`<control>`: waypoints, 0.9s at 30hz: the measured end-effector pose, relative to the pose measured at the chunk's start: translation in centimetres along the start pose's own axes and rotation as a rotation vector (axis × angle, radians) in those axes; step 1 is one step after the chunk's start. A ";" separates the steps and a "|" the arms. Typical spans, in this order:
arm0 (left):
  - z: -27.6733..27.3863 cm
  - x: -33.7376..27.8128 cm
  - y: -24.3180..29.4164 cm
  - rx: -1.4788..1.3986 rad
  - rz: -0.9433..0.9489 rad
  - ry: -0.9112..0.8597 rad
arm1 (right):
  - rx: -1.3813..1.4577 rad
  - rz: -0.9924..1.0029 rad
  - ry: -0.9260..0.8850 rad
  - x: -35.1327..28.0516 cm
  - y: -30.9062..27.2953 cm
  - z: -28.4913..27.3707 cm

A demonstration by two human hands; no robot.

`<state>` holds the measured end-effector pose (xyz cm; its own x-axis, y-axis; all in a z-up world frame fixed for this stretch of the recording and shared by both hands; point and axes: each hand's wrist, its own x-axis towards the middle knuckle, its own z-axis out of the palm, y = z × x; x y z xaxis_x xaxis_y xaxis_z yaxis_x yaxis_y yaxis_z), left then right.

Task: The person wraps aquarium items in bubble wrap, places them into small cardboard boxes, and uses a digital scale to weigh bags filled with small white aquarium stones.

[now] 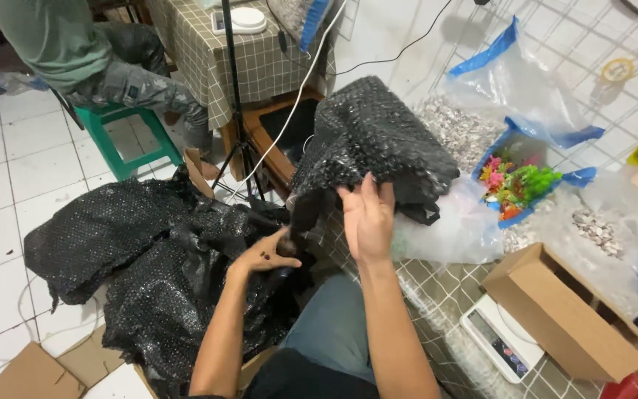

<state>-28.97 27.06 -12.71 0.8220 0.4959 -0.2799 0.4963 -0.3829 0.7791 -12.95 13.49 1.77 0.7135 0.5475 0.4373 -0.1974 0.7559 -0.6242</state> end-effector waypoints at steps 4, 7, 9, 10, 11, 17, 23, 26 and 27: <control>3.9 6.7 -11.3 0.070 -0.087 0.148 | 0.015 -0.047 0.077 2.1 -0.5 -3.7; 0.8 5.0 -10.0 0.288 0.046 0.482 | 0.044 -0.125 0.086 2.0 -7.0 1.3; -2.5 1.2 -2.7 -0.154 0.233 0.737 | 0.036 0.039 0.373 2.1 -8.3 -0.9; -3.4 0.6 -0.6 -0.155 0.234 0.727 | 0.031 0.035 0.381 2.4 -8.9 -0.6; -4.3 0.0 1.4 -0.406 0.328 0.690 | 0.058 0.137 0.428 2.6 -9.5 -0.3; -3.2 -1.4 8.7 -0.950 0.602 0.362 | -0.179 0.250 0.253 0.0 -11.5 2.1; -2.5 -1.0 10.9 -1.090 0.795 0.181 | -0.330 0.171 0.044 -2.7 -15.5 -6.9; -0.5 0.2 13.2 -1.072 0.897 0.034 | -0.373 0.113 0.108 -5.0 -19.4 -11.6; 0.7 0.8 14.4 -1.068 0.948 -0.038 | -0.388 0.092 0.120 -6.0 -21.1 -12.9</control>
<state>-20.93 21.41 -2.13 0.7334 0.3617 0.5755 -0.6666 0.2168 0.7132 -4.38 -10.36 3.93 0.7828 0.5430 0.3040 -0.0125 0.5022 -0.8647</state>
